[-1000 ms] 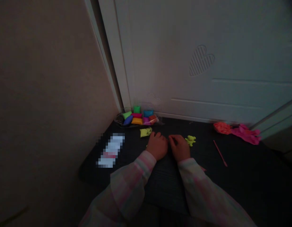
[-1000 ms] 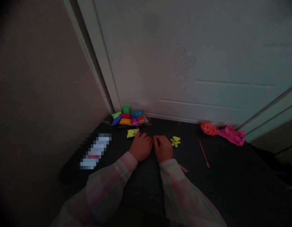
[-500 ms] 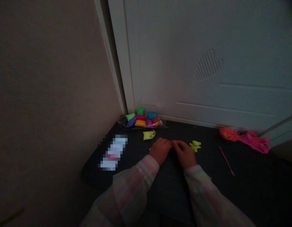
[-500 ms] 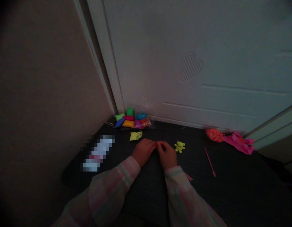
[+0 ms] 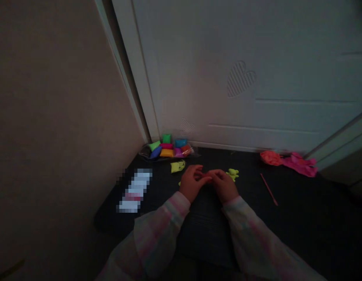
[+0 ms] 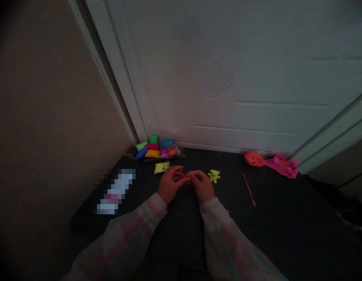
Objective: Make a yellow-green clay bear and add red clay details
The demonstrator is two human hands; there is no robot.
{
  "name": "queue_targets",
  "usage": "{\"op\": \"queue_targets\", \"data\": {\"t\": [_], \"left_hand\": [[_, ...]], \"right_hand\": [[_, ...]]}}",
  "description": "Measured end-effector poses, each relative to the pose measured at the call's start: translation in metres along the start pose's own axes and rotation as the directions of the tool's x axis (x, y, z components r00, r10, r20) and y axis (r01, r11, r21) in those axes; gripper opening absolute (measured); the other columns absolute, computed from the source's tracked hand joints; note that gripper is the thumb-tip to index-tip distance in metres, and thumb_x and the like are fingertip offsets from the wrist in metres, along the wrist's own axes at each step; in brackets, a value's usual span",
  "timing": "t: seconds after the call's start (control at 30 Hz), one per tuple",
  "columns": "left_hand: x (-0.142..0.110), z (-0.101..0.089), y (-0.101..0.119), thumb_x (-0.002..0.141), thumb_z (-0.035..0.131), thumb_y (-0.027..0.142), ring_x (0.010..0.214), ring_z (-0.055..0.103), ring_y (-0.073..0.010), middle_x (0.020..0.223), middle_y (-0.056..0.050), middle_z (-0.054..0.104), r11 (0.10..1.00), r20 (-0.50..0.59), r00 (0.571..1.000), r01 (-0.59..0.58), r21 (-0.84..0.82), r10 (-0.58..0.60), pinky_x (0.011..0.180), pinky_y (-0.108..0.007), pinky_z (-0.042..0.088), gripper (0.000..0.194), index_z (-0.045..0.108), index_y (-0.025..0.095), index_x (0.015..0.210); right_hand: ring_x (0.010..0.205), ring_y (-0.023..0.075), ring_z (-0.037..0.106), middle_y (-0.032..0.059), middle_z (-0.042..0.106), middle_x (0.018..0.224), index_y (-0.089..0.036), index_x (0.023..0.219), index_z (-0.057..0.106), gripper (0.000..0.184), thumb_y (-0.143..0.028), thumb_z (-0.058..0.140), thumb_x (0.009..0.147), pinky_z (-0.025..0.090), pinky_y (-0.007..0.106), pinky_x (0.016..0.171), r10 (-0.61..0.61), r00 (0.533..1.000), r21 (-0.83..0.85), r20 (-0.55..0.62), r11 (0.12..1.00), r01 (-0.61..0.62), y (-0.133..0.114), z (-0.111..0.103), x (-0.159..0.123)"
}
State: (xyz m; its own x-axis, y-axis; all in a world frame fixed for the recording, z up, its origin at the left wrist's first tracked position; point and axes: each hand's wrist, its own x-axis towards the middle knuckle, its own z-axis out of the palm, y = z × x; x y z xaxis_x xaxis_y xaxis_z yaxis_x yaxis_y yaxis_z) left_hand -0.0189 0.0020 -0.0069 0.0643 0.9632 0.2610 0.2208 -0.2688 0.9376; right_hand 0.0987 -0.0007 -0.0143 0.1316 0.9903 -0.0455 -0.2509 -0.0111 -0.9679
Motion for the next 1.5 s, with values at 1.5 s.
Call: {"op": "queue_targets", "data": {"t": [1.5], "left_hand": [[0.094,-0.198,-0.001,0.073,0.054,0.027,0.09,0.053,-0.0177,0.095,-0.006,0.057,0.689,-0.144,0.965,0.259,0.677,-0.221,0.079,-0.034,0.043,0.027,0.053,0.014,0.097]], "right_hand": [[0.107,0.0233,0.044,0.015,0.05,0.113,-0.012,0.108,0.052,0.041,-0.012,0.037,0.069,0.039,0.04,0.09,-0.451,0.839,-0.824,0.304,0.318,0.469,0.022,0.015,-0.004]]}}
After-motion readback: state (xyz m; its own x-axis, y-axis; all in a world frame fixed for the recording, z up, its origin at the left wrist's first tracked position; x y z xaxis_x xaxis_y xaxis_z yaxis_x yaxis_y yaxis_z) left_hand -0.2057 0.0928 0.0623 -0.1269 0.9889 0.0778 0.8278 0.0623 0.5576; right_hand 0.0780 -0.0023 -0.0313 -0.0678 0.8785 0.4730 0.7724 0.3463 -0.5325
